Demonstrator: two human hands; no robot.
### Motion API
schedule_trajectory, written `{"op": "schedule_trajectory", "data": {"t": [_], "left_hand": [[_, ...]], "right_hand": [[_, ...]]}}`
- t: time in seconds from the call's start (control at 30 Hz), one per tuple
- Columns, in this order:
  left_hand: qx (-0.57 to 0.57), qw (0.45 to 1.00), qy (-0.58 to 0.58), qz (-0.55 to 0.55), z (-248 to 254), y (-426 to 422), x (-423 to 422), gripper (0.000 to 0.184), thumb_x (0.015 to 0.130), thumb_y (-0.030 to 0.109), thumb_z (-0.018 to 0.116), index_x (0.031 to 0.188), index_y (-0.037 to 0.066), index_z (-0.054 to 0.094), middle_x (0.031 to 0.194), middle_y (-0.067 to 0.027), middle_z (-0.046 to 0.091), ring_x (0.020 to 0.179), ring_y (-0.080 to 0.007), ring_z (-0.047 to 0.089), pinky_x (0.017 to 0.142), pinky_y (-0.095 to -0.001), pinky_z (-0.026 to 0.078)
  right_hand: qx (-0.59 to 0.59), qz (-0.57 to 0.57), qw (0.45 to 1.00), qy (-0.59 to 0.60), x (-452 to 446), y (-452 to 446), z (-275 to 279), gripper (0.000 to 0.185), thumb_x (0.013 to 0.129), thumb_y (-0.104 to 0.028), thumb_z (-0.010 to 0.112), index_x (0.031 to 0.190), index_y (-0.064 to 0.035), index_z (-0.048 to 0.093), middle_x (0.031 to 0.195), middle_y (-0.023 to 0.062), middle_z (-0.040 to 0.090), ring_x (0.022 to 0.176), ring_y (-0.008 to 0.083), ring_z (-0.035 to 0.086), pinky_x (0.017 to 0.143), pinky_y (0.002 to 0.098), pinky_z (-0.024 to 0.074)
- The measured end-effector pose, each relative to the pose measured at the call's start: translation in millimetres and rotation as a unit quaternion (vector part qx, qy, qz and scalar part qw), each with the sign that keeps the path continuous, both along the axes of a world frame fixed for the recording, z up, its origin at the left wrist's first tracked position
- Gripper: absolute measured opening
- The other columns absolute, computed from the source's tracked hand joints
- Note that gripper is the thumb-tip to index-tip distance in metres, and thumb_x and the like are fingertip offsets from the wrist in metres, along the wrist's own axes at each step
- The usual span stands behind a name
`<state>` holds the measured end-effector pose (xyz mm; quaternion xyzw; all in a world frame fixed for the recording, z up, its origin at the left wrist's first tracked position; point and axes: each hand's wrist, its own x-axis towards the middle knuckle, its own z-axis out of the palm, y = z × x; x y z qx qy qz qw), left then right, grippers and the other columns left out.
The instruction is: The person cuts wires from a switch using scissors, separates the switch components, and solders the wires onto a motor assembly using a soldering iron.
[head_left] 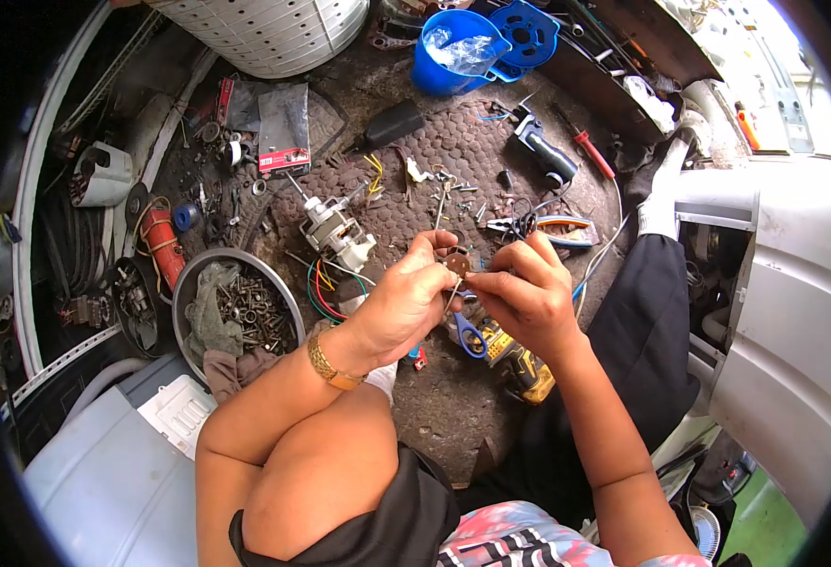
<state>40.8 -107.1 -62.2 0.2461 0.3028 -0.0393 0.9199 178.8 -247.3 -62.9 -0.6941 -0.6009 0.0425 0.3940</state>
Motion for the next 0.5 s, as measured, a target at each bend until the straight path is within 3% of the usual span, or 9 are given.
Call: {"op": "schedule_trajectory", "data": {"t": [0.3,0.5], "left_hand": [[0.045,0.998,-0.017,0.027,2,-3,2,0.044,0.09,-0.005,0.043,0.129,0.012,0.036,0.12,-0.0053,0.05,0.107,-0.0136,0.051,0.091,-0.0348,0.043],[0.212,0.973,-0.089,-0.026,3,-10,7,0.055,0.084,-0.012,0.043,0.135,0.008,0.033,0.124,-0.0067,0.045,0.115,-0.0122,0.048,0.1,-0.0324,0.042]], "right_hand": [[0.016,-0.129,0.987,0.093,-21,7,-9,0.021,0.064,-0.005,0.078,0.082,-0.0086,0.067,0.078,0.0048,0.057,0.071,0.0247,0.051,0.062,0.0362,0.0419],[0.04,-0.173,0.979,0.105,-22,9,-13,0.018,0.065,-0.003,0.075,0.08,-0.0071,0.065,0.076,0.0058,0.057,0.07,0.0258,0.05,0.062,0.0378,0.0389]]}}
